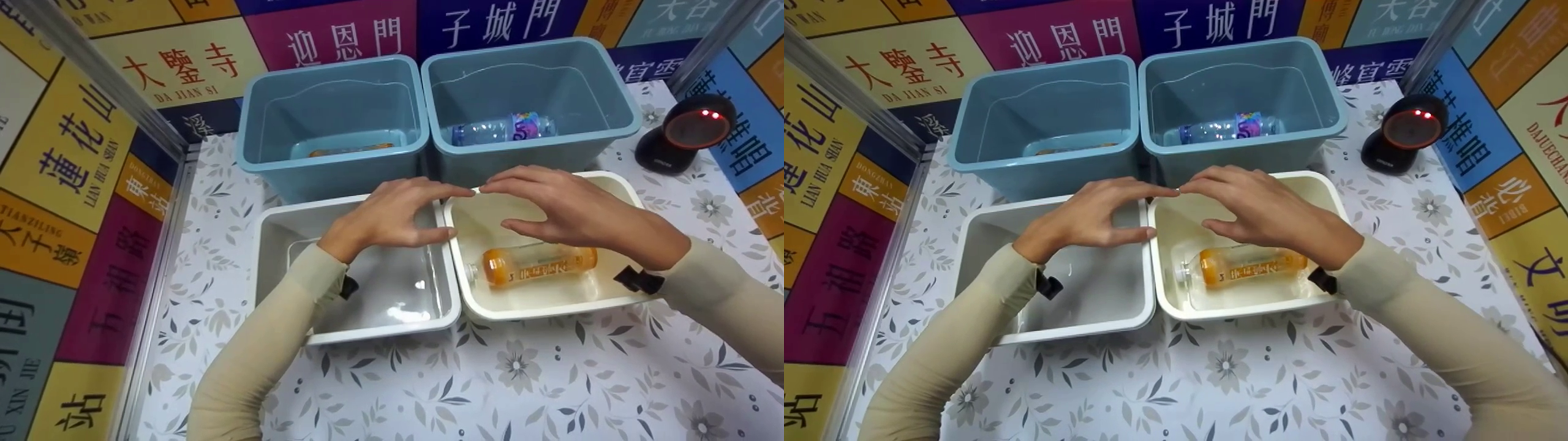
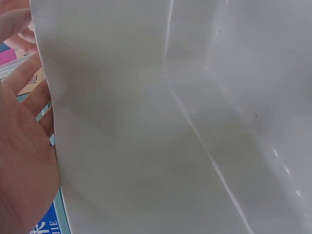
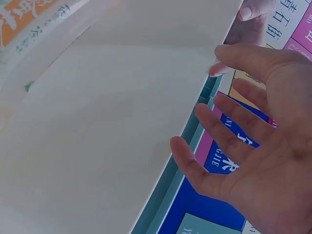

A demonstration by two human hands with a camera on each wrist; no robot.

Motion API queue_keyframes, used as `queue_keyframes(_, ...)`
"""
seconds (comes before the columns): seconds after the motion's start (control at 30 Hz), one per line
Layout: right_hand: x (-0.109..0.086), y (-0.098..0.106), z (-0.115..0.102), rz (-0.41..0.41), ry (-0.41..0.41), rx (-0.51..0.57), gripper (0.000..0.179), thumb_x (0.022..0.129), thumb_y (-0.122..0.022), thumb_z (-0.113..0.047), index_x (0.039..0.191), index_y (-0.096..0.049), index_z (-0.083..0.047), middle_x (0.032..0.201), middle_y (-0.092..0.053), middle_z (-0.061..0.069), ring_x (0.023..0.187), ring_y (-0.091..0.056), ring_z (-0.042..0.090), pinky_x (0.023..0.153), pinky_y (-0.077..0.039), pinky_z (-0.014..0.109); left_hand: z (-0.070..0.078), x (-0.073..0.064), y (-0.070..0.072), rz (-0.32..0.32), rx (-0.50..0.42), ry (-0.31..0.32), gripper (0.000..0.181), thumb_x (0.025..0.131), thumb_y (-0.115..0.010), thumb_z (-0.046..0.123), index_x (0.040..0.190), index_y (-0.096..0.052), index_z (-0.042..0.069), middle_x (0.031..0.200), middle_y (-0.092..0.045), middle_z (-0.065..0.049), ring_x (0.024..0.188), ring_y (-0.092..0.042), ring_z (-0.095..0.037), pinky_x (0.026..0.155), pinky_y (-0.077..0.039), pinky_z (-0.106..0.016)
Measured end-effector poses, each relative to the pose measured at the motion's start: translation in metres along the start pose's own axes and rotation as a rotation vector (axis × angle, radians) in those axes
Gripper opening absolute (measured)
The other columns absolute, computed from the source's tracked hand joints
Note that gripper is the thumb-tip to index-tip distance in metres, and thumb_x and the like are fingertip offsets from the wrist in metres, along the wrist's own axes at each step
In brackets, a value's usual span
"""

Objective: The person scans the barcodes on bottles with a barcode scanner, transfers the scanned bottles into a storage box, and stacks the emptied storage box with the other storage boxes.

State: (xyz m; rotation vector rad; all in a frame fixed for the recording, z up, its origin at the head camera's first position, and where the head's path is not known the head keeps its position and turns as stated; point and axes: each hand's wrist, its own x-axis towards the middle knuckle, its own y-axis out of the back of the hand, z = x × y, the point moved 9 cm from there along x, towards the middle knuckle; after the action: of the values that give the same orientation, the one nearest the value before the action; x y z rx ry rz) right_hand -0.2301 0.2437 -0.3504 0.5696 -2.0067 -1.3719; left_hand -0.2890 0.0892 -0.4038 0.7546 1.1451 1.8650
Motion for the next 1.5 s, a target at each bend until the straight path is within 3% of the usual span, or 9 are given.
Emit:
queue_keyframes(0.23,-0.003,-0.002,-0.002,0.0,0.024,0.007,0.057,0.084,-0.082,-0.023,0.137,-0.061,-0.02,0.135,-0.063,-0.001,0.123,-0.059,0.018,0.099,-0.051,0.039,-0.001,-0.001,-0.001,0.003,-0.002,0.013,0.06,0.088,-0.048,0.071,0.146,-0.041,0.054,0.143,-0.053,0.024,0.124,-0.054,-0.007,0.096,-0.047,-0.038)
queue_keyframes(0.47,-0.006,-0.004,-0.002,-0.023,0.039,0.027,0.055,0.083,-0.082,-0.02,0.135,-0.063,-0.019,0.126,-0.067,0.0,0.113,-0.064,0.017,0.089,-0.056,0.039,0.0,-0.001,-0.001,0.0,-0.003,0.012,0.06,0.088,-0.049,0.071,0.145,-0.039,0.057,0.144,-0.053,0.025,0.124,-0.054,-0.006,0.094,-0.048,-0.037)
queue_keyframes(0.73,-0.012,-0.015,0.01,-0.144,-0.037,0.026,0.053,0.084,-0.082,-0.027,0.133,-0.063,-0.023,0.125,-0.068,0.0,0.107,-0.066,0.018,0.081,-0.058,0.04,0.0,-0.001,-0.002,-0.005,-0.01,0.015,0.061,0.088,-0.049,0.07,0.146,-0.043,0.052,0.144,-0.053,0.023,0.123,-0.054,-0.007,0.093,-0.047,-0.037)
queue_keyframes(1.0,-0.014,-0.024,0.016,-0.241,-0.05,0.046,0.05,0.084,-0.082,-0.03,0.129,-0.063,-0.022,0.132,-0.066,-0.002,0.12,-0.064,0.02,0.095,-0.055,0.043,0.001,-0.001,0.0,0.004,-0.013,0.0,0.062,0.088,-0.05,0.069,0.147,-0.043,0.051,0.143,-0.054,0.023,0.121,-0.055,-0.007,0.091,-0.048,-0.036)
queue_keyframes(1.27,-0.019,-0.036,0.022,-0.328,-0.043,0.073,0.052,0.081,-0.084,-0.03,0.127,-0.065,-0.015,0.128,-0.066,0.0,0.119,-0.063,0.021,0.098,-0.052,0.044,0.0,0.0,-0.001,-0.009,-0.018,0.013,0.061,0.087,-0.051,0.069,0.146,-0.041,0.054,0.143,-0.054,0.024,0.123,-0.054,-0.006,0.092,-0.048,-0.037)
queue_keyframes(1.5,-0.026,-0.047,0.031,-0.417,-0.15,0.105,0.055,0.082,-0.083,-0.039,0.129,-0.065,-0.018,0.13,-0.065,0.002,0.117,-0.062,0.023,0.097,-0.052,0.046,0.001,0.0,0.0,-0.001,-0.01,-0.007,0.062,0.088,-0.05,0.069,0.147,-0.039,0.054,0.143,-0.053,0.025,0.124,-0.054,-0.007,0.094,-0.048,-0.037)
